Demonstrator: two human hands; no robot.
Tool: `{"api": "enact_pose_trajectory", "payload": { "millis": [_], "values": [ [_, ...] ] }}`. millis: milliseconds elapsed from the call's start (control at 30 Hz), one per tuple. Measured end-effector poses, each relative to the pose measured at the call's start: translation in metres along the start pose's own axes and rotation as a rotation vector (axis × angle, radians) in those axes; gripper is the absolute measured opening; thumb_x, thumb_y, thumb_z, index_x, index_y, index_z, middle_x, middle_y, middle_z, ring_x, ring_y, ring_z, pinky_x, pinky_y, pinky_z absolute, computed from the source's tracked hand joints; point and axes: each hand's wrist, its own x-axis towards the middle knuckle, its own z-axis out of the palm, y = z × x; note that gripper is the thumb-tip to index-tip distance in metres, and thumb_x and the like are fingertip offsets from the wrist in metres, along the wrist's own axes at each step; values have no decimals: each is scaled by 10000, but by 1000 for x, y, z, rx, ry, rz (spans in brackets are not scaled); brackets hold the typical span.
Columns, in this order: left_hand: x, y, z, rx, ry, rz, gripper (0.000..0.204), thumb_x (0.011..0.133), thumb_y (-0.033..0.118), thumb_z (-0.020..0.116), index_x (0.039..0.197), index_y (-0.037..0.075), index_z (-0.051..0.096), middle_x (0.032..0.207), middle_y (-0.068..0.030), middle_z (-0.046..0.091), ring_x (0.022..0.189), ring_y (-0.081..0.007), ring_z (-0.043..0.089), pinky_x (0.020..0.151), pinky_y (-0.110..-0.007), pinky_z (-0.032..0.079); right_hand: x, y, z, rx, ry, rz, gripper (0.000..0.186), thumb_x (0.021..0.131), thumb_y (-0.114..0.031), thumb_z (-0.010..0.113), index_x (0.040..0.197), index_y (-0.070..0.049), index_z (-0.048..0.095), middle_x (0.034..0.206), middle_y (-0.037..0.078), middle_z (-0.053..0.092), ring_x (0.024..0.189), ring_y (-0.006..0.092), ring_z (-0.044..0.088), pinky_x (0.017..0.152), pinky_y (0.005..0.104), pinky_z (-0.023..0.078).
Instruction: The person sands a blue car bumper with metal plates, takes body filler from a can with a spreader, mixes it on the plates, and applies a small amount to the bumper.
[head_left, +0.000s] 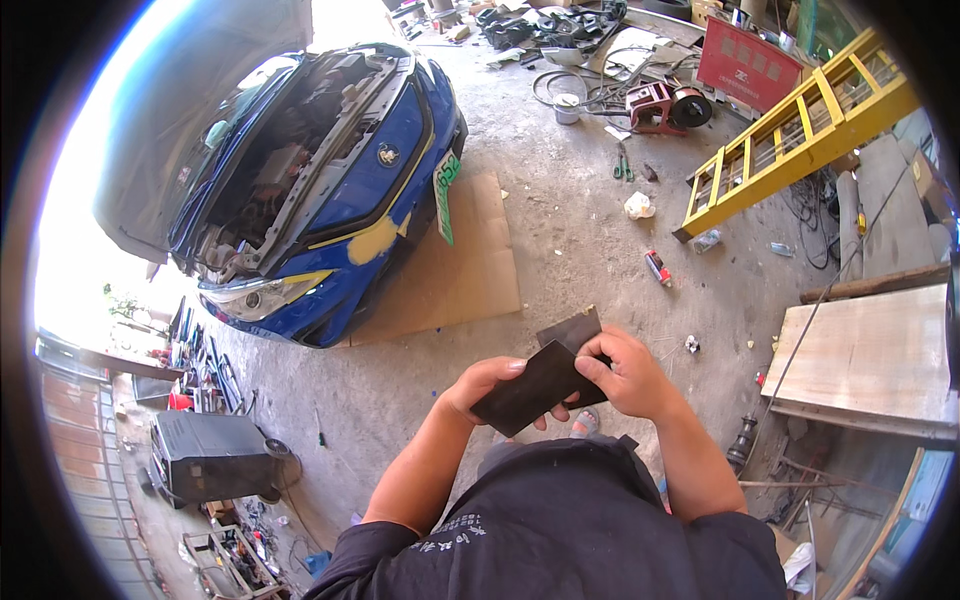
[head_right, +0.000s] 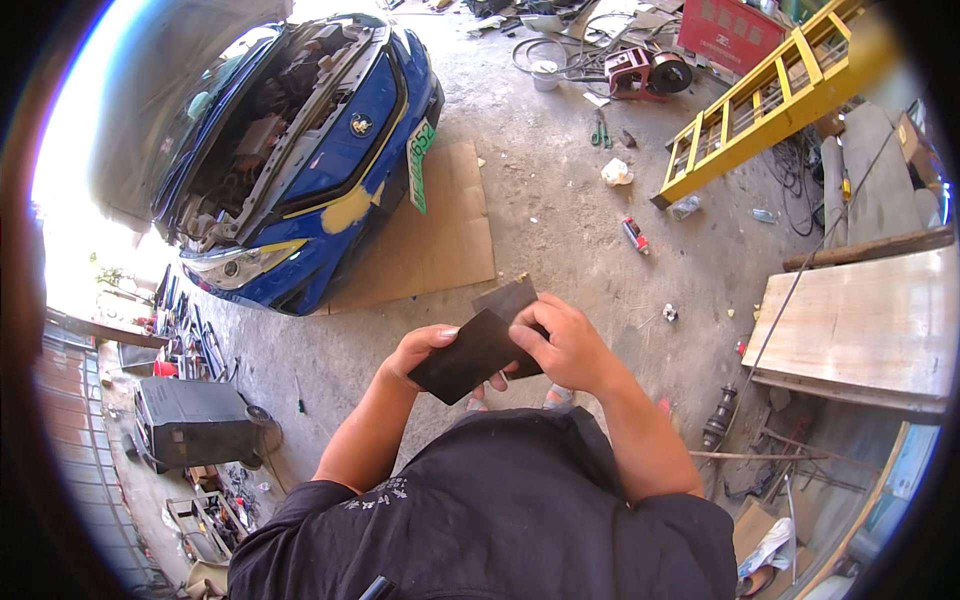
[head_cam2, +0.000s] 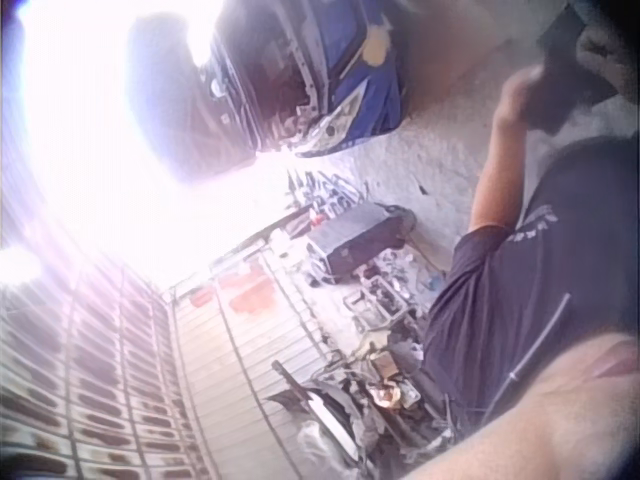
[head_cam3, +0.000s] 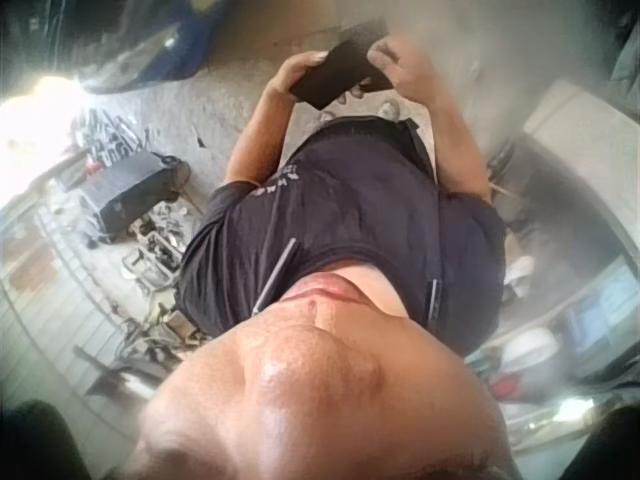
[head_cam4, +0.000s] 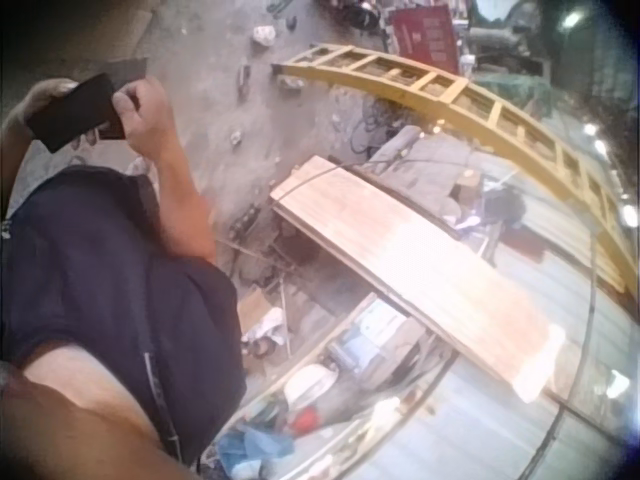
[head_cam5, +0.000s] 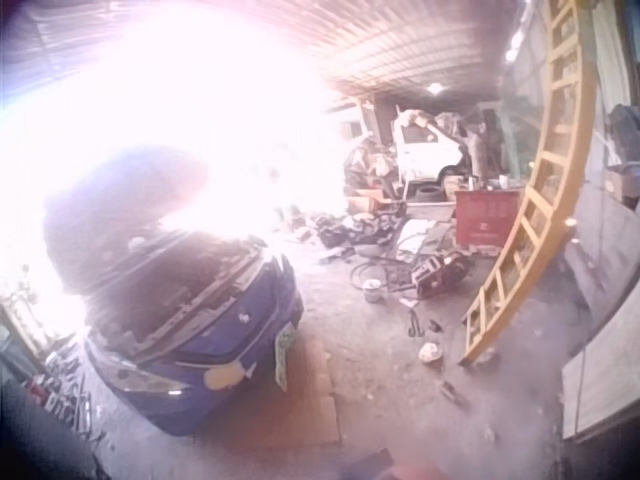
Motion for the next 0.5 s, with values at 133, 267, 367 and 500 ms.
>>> {"api": "enact_pose_trajectory", "payload": {
  "millis": [133,267,367,500],
  "values": [
    [11,-3,-2,-78,-14,42,674,915,400,429,1369,-90,340,1297,-339,448,1113,-457,542,827,-510,523,-15,24,-17,17,15,54,153,875,-181,623,862,-28,617,841,97,587,783,239,580,730,321,458],
    [17,19,1,-198,120,286,729,913,442,464,1412,-59,288,1371,-302,404,1193,-437,502,934,-515,484,-17,44,-28,162,158,218,193,899,-205,630,867,-18,594,846,89,597,785,174,561,715,298,451],
    [29,26,4,-275,203,364,722,909,427,491,1419,-43,290,1385,-290,395,1215,-428,488,966,-512,464,-3,43,-36,149,194,339,173,872,-168,650,883,-11,579,861,99,598,790,187,566,730,302,457],
    [51,29,-16,32,580,400,443,918,221,549,1287,-6,452,1229,-185,571,1111,-307,584,960,-460,479,25,43,-33,-56,298,155,271,832,-90,636,1076,-25,538,916,142,613,834,280,606,783,370,476]
  ]
}}
